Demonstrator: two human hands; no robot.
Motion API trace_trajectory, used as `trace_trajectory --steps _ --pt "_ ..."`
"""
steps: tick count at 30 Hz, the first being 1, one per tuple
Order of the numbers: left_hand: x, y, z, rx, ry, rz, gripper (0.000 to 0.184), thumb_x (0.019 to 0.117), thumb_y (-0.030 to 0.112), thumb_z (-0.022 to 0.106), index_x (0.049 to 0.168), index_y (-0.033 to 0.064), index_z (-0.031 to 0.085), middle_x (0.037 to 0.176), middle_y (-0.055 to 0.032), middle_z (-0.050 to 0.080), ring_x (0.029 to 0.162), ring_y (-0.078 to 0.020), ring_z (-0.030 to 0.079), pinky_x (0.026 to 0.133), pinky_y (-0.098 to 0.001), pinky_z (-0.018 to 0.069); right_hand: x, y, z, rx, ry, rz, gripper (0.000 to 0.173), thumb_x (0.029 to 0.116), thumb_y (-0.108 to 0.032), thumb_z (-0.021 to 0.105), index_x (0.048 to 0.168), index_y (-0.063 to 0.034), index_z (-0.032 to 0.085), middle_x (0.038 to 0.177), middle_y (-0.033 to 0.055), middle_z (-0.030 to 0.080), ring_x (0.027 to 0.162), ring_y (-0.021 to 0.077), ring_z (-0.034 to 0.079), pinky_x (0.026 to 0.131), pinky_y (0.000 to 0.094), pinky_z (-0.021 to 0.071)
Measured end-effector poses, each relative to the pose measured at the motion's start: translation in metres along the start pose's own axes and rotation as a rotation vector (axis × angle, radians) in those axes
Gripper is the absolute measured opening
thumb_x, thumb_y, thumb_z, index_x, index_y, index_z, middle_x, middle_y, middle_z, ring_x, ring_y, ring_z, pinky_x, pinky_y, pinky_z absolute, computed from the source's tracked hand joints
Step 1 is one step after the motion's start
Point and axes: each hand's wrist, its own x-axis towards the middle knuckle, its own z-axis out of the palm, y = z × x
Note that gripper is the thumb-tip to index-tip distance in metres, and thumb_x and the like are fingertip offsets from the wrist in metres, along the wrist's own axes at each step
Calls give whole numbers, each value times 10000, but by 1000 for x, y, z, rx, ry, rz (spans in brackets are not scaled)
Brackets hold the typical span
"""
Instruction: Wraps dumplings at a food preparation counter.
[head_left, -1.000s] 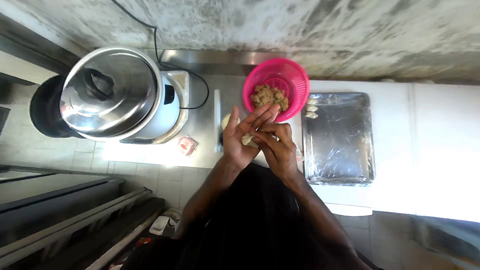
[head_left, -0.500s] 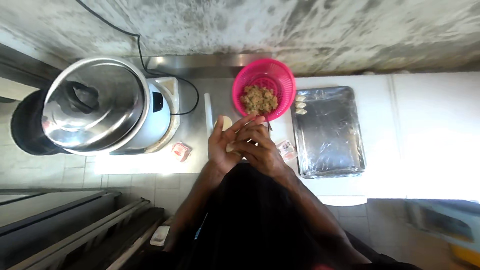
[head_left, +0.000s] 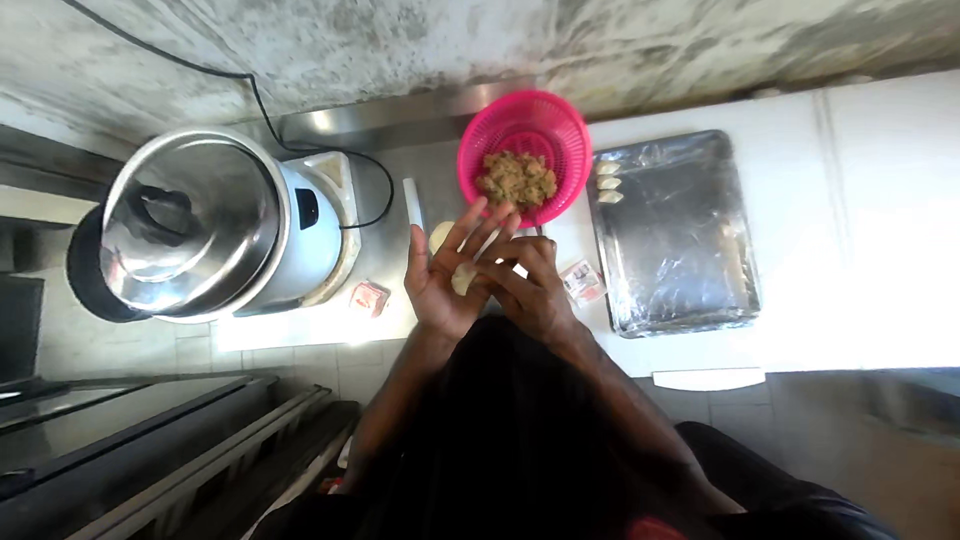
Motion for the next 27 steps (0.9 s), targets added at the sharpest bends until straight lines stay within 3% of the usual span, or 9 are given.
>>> trace_trajectory --steps 2,5,8,11,13,16,18,21,27 --pt "4 -3 4 33 8 37 956 954 750 16 1617 112 275 1642 -178 315 1494 -329 358 1163 -476 400 -2 5 -4 -19 -13 46 170 962 -174 718 1117 -132 776 1129 61 688 1106 244 592 968 464 449" --pt "10 -8 4 92 -9 2 870 1009 686 79 1612 93 284 1630 -183 338 1485 -314 380 1158 -446 415 -5 14 -11 6 63 64 109 935 -122 740 1025 -130 800 1067 46 711 1074 233 607 949 452 457" --pt "16 -14 5 253 34 -113 572 1101 434 291 1494 67 487 1515 -172 505 1274 -254 602 943 -357 570 -9 26 -21 -4 110 13 120 922 -94 747 1030 -126 788 1079 52 706 1093 239 603 962 449 467" --pt "24 -18 7 309 134 -169 439 1097 271 364 1386 36 596 1355 -150 623 1044 -180 686 797 -294 601 -10 38 -38 -44 91 54 213 947 -199 749 1148 -128 758 1164 63 690 1145 260 580 985 464 443" --pt "28 -20 11 329 206 -187 408 1106 232 360 1370 36 601 1285 -140 659 1043 -179 701 848 -300 607 -15 44 -48 -29 118 141 253 953 -216 743 1171 -88 733 1178 103 677 1172 276 576 1018 449 454" --pt "37 -27 11 355 226 -216 408 1113 164 328 1443 31 529 1402 -187 599 1230 -268 645 1022 -391 552 -24 53 -59 16 169 269 213 945 -123 735 1132 -21 743 1144 141 657 1146 263 591 985 384 506" --pt "42 -33 9 435 223 -239 414 1120 191 327 1442 45 542 1416 -174 592 1233 -257 638 1021 -400 547 -31 58 -61 23 149 270 187 945 -106 729 1119 -42 751 1143 128 657 1140 252 594 983 381 509" --pt "50 -45 5 593 176 -271 516 1125 377 289 1426 68 573 1411 -115 606 1204 -192 638 968 -348 561 -45 69 -59 21 105 233 220 930 -150 762 1143 -94 764 1169 101 677 1155 262 591 996 424 488" --pt "64 -65 4 754 81 -368 692 1099 533 195 1505 54 486 1482 -129 545 1321 -235 556 1077 -397 489 -65 89 -65 85 104 194 124 919 -119 767 1040 -103 792 1120 105 696 1113 260 624 967 430 519"
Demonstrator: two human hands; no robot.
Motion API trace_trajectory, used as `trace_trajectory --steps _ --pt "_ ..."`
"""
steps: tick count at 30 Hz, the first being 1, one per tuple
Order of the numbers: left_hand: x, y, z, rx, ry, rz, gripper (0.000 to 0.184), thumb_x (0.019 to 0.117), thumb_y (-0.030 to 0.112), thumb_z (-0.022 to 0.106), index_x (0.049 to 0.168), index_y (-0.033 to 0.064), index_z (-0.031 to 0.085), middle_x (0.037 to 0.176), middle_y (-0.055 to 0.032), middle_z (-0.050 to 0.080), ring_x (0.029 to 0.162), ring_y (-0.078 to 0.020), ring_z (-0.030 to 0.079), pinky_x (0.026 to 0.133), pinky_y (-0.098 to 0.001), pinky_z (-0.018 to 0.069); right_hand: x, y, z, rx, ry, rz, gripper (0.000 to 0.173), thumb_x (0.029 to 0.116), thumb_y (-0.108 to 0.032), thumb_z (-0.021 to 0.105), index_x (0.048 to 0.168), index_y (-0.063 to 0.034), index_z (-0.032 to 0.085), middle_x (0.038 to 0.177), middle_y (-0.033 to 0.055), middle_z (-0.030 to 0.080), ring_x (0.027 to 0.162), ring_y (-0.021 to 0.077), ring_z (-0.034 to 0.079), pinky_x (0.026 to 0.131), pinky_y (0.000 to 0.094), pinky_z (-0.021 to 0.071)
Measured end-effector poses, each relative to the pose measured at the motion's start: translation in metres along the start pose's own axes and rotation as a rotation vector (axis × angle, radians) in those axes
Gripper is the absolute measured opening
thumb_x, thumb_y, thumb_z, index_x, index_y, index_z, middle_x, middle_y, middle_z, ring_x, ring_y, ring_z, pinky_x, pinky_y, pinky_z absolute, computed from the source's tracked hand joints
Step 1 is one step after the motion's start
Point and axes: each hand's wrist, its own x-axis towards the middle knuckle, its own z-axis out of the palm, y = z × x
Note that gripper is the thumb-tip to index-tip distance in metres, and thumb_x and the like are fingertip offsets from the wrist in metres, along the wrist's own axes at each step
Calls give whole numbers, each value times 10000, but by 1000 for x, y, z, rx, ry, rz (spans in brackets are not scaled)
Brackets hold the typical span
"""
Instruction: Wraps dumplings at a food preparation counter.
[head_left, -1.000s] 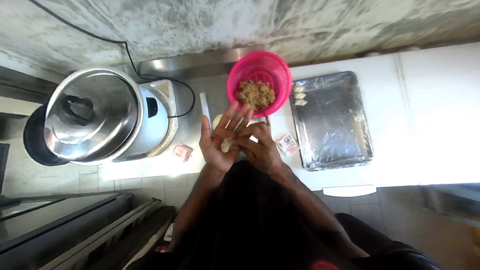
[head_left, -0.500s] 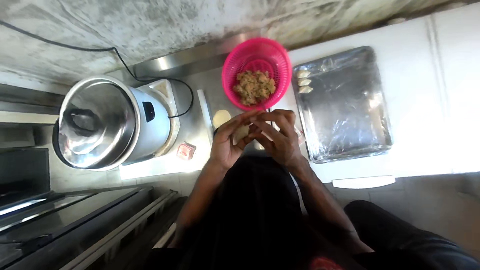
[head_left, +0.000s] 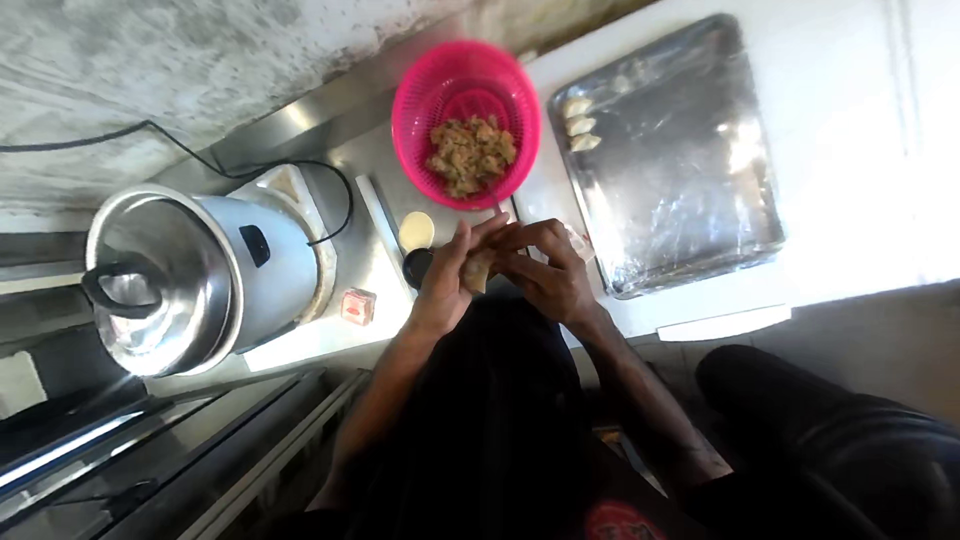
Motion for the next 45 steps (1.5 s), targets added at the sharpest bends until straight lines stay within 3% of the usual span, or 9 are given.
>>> trace_trajectory --steps 10,13,18,22,26,36,45 --pt "45 -22 9 -8 39 -243 653 1091 560 239 1441 111 558 1353 -78 632 1173 -180 634 996 -376 537 -9 41 -27 -43 -124 -12 99 939 -131 744 1016 -131 806 1098 85 712 1045 239 650 931 419 530" --pt "58 -32 8 48 50 -244 633 1088 565 264 1497 140 494 1454 -46 576 1249 -174 601 1027 -373 519 -21 63 -39 -87 -145 31 99 956 -101 704 1004 -108 790 1097 93 711 1058 252 653 951 431 528" --pt "60 -41 -10 60 144 -200 648 1084 566 282 1536 129 437 1540 -71 499 1364 -250 533 1115 -480 464 -35 151 -77 -365 -83 133 163 1026 -106 611 1086 -67 758 1117 169 705 1085 344 646 962 490 511" --pt "49 -49 -34 56 209 -239 651 1096 536 240 1515 84 453 1507 -124 526 1339 -288 557 1098 -493 480 -46 238 -101 -529 -106 209 221 1059 -137 537 1125 -80 740 1157 179 688 1104 374 632 968 520 495" --pt "38 -54 -53 44 310 -275 641 1108 496 229 1476 46 497 1456 -160 566 1303 -312 586 1079 -490 496 -51 286 -101 -539 -152 243 238 1064 -158 512 1121 -115 739 1162 161 677 1100 364 620 963 497 486" --pt "12 -61 -73 -74 410 -273 654 1116 468 192 1435 -2 517 1415 -205 588 1302 -345 585 1084 -511 492 -44 305 -86 -474 -189 343 249 1054 -157 517 1118 -122 755 1173 152 682 1133 354 610 1003 478 479" --pt "3 -62 -85 -36 477 -294 563 1133 358 233 1392 -33 545 1331 -209 643 1204 -320 654 1019 -460 545 -36 302 -88 -488 -221 351 264 1059 -205 518 1143 -119 753 1185 166 677 1149 372 601 1008 503 465"
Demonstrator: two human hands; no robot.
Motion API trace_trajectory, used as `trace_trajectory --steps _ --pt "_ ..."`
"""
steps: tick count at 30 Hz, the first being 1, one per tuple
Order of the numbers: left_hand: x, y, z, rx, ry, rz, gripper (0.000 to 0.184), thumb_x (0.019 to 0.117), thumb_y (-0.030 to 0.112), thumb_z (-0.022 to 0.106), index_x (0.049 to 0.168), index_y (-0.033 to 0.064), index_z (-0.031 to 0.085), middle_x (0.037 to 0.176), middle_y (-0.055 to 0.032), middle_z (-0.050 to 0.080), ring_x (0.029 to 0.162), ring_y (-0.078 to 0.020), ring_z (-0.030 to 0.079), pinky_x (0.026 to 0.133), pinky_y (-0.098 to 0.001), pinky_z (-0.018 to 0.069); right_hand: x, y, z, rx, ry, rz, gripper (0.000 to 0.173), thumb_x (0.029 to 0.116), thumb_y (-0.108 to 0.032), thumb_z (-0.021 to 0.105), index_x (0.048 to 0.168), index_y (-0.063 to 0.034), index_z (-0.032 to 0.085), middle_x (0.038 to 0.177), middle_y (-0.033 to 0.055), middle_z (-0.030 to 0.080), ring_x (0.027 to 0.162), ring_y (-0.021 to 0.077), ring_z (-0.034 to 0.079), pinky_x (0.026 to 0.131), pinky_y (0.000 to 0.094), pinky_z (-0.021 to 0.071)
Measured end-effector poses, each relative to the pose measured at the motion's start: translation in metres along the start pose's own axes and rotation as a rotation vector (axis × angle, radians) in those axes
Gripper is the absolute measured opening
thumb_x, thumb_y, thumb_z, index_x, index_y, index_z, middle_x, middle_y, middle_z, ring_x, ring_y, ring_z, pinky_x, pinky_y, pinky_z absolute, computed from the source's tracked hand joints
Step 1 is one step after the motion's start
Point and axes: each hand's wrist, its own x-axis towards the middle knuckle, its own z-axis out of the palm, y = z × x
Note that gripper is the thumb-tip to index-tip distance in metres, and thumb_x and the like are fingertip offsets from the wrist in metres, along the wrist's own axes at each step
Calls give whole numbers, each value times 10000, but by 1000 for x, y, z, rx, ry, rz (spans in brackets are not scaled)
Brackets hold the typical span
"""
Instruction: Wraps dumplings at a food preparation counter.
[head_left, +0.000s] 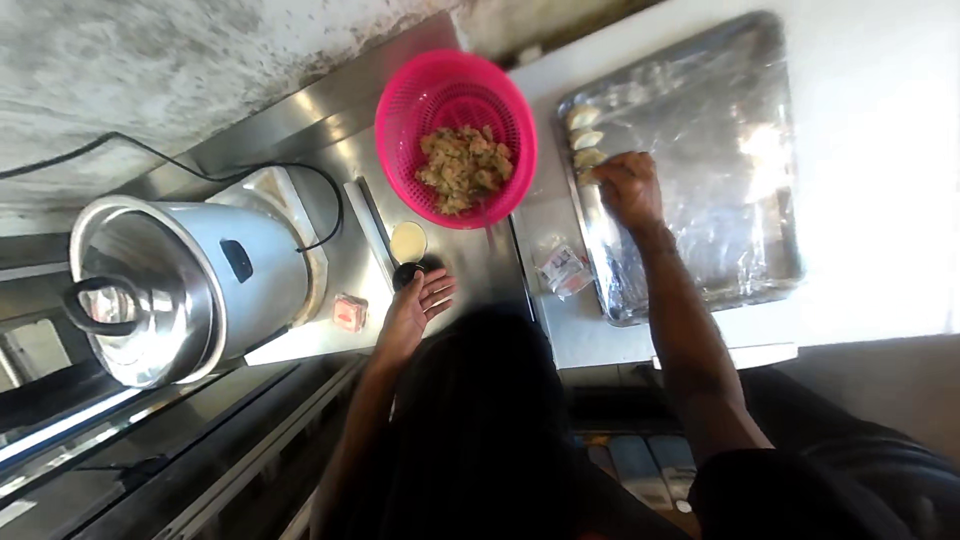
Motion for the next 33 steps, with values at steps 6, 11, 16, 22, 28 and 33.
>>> trace_trajectory --steps 6,11,16,22,28,33 --pt "33 11 -68 188 235 281 303 1074 131 497 1327 -7 592 1252 -154 682 1129 -254 685 992 -415 567 -17 -50 -32 123 147 257 331 1070 -247 521 1249 -39 707 1245 229 662 1191 365 613 1036 496 488" --pt "100 15 -99 330 362 268 342 994 125 663 1294 -29 609 1214 -173 675 1052 -232 689 933 -399 584 -72 -126 -19 287 79 403 353 1080 -309 527 1369 -121 606 1250 136 649 986 236 689 816 430 607" --pt "140 40 -67 340 309 297 677 962 385 716 1462 8 457 1331 -215 603 1150 -302 660 958 -473 585 -69 -243 7 382 -193 496 540 1050 -359 582 1528 -151 443 1139 166 676 769 297 691 677 517 605" --pt "178 35 -51 438 330 322 494 978 311 690 1321 -22 565 1189 -235 658 1006 -323 711 853 -517 621 -9 -310 26 -108 -397 465 525 1027 -296 611 1474 -47 493 1325 298 572 959 478 671 734 639 556" --pt "150 3 -42 100 165 206 455 943 173 746 1319 -24 583 1201 -235 669 993 -321 722 845 -474 631 27 -317 0 -401 -581 446 265 945 -22 618 1202 42 642 1198 331 623 1010 539 647 745 691 531" --pt "125 0 -23 -85 158 85 512 980 205 707 1414 20 508 1302 -248 623 1063 -360 707 876 -518 623 30 -308 -31 -252 -487 341 249 1024 -216 592 1085 -8 714 1036 294 684 940 509 663 779 701 512"
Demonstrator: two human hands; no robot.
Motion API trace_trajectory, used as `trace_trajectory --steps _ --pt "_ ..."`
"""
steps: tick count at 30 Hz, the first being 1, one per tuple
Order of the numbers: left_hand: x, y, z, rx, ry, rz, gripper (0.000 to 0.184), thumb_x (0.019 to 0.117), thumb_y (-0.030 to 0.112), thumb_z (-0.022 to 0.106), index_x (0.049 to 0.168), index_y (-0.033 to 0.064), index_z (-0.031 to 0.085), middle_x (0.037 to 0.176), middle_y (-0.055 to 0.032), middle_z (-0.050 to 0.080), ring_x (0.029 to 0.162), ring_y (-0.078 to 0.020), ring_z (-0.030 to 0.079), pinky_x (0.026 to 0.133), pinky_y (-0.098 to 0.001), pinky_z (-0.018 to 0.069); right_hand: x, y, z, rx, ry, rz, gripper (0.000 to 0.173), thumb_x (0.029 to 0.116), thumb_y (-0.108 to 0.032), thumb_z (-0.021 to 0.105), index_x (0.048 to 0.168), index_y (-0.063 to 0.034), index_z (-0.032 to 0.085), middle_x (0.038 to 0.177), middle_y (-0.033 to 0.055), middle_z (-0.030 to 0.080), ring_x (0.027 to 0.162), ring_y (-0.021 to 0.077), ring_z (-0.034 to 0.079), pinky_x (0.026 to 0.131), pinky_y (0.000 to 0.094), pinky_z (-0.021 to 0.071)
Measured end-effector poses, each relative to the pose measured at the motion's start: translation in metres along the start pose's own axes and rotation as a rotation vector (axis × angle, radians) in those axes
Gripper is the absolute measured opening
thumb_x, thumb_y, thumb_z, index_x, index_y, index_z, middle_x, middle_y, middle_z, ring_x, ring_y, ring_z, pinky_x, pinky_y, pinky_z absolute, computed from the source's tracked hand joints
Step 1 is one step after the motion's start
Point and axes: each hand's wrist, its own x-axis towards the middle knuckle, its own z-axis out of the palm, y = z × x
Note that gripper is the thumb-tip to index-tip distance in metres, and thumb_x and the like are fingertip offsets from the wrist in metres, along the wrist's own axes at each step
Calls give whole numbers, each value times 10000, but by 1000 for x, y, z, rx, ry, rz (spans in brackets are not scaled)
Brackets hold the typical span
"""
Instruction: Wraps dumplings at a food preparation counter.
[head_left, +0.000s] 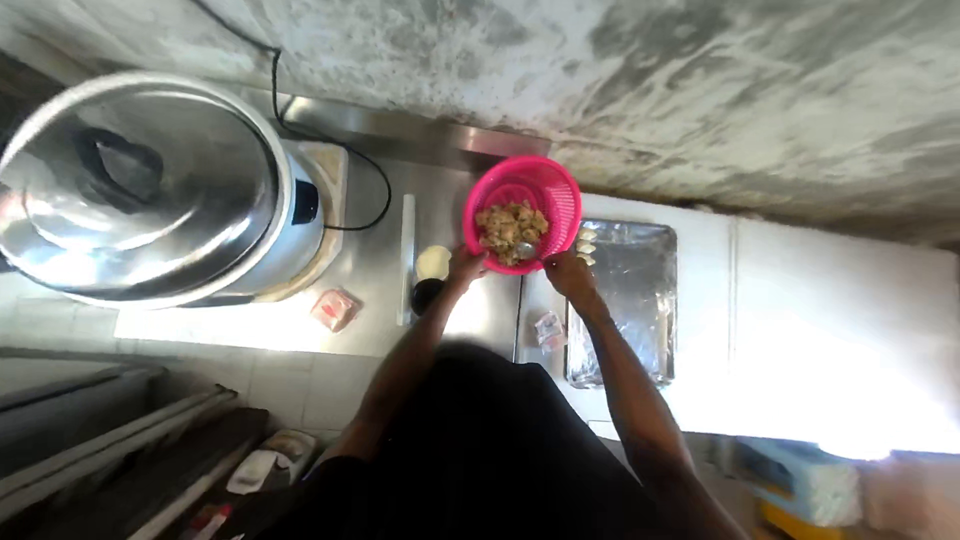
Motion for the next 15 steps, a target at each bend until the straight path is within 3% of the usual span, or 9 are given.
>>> trace_trajectory --steps 2,4,7,10,15 --pt "-14 11 6 5 -2 -51 449 1028 215 633 1428 55 506 1335 -222 612 1099 -351 688 913 -526 591 5 -3 16 -38 -7 53 231 988 -202 627 1045 6 710 1025 295 681 935 505 664 765 698 514" --pt "11 -13 10 10 16 75 376 1015 171 632 1335 -14 563 1202 -255 667 951 -341 742 787 -500 652 13 -7 33 -81 -20 174 250 959 -202 642 1067 20 679 1041 306 670 960 501 663 762 688 516" --pt "23 -23 10 25 20 134 357 1023 146 607 1315 -51 551 1138 -272 677 856 -324 756 736 -466 663 41 -14 44 -123 -12 282 314 956 -239 661 1119 29 659 1093 324 659 1021 504 656 788 679 515" --pt "26 -21 7 49 21 133 377 1023 146 613 1333 -55 535 1144 -275 674 847 -321 758 740 -464 663 77 -17 29 -203 -97 364 421 955 -334 642 1190 16 657 1195 294 664 1123 469 649 877 664 513" --pt "33 -30 7 79 18 180 346 1030 181 601 1278 -60 591 1118 -259 698 861 -302 763 767 -460 663 88 -23 -13 -146 -55 301 444 961 -368 647 1126 43 678 1142 303 675 1095 482 650 889 680 497"
